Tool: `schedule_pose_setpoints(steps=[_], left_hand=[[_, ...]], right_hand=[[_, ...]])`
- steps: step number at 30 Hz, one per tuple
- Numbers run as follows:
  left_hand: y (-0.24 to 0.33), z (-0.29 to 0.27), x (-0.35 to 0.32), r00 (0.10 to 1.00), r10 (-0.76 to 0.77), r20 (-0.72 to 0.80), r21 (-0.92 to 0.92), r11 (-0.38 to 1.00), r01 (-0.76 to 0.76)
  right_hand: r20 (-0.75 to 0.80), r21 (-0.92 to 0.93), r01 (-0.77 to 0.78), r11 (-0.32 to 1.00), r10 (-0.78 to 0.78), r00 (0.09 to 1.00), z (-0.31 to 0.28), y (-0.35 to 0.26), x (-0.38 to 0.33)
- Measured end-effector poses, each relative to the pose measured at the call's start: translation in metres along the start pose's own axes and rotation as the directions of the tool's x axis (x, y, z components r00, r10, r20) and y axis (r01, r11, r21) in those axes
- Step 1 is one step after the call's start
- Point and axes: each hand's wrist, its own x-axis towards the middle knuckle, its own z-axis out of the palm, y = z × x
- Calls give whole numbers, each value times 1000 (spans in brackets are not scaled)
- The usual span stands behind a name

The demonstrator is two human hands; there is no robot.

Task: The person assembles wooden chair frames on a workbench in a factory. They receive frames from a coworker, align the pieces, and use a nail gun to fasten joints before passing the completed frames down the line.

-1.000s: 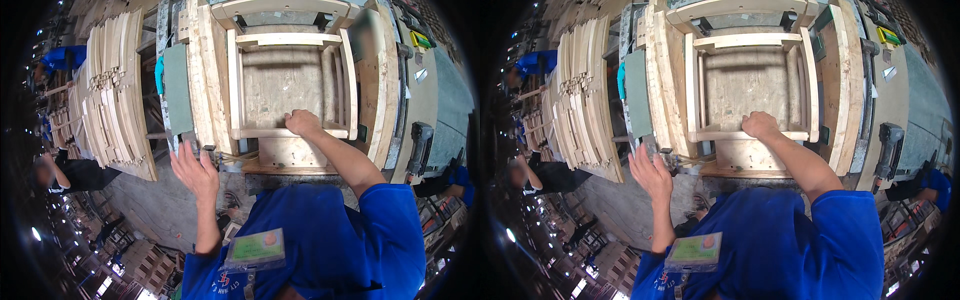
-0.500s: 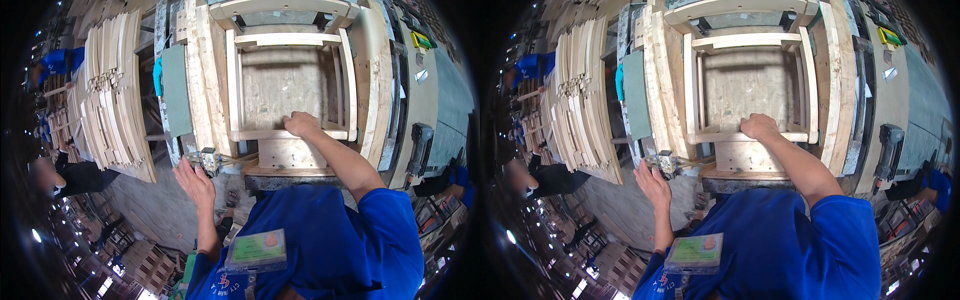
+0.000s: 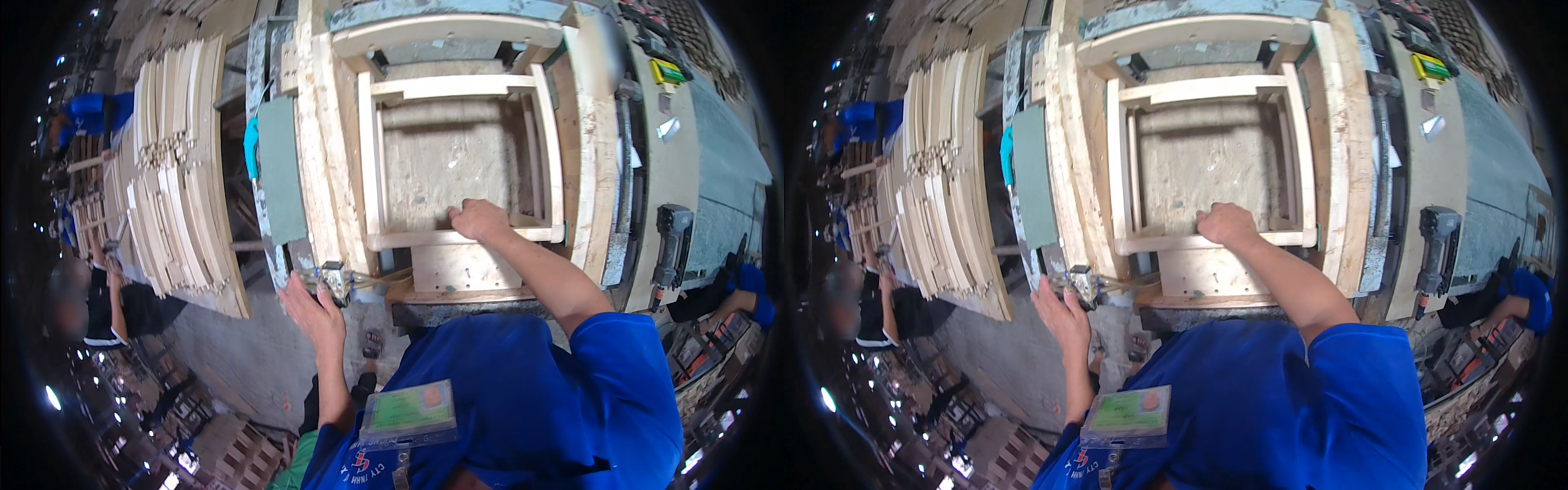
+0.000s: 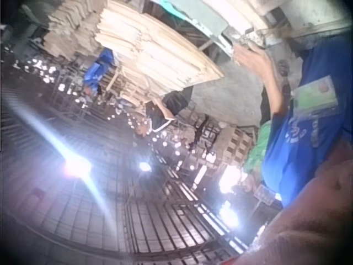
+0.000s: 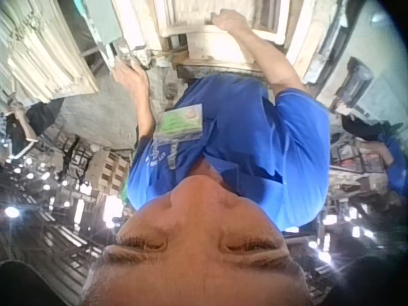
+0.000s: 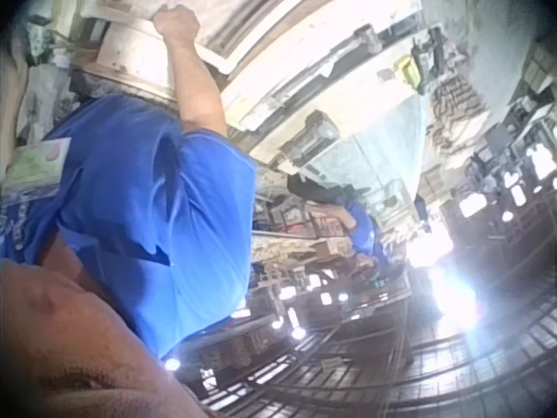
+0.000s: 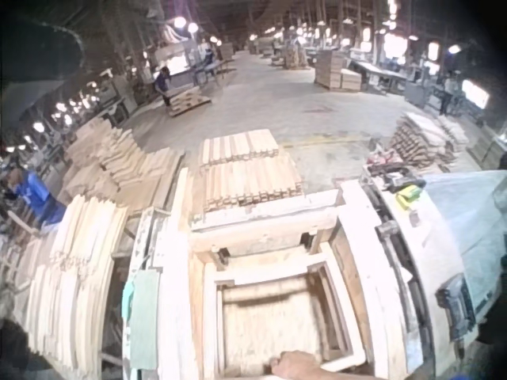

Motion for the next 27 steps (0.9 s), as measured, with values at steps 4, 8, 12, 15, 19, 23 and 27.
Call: schedule_pose_setpoints(steps=[4,8,12,15,19,23,27], left_hand=[[54,-12,23,973,191,-130,-85,975,-203],[140,20,56,923,385,-10,-419,836,-353],[177,94,61,899,388,205,-500,831,-244],[220,97,54,851,211,480,-102,977,-185],[224,94,49,938,187,292,-271,957,-106],[215,99,50,946,164,281,-253,963,-92],[211,106,49,951,145,274,-260,963,-72]], right_hand=[[-217,165,156,974,-119,969,15,19,0],[-670,259,608,750,-313,673,38,50,1],[-882,410,727,551,36,469,-43,96,-70],[-921,292,445,847,375,-109,-109,194,-78],[-933,345,82,935,332,136,-114,240,-68],[-942,320,75,945,308,133,-108,234,-50],[-913,379,97,920,355,201,-116,238,-50]])
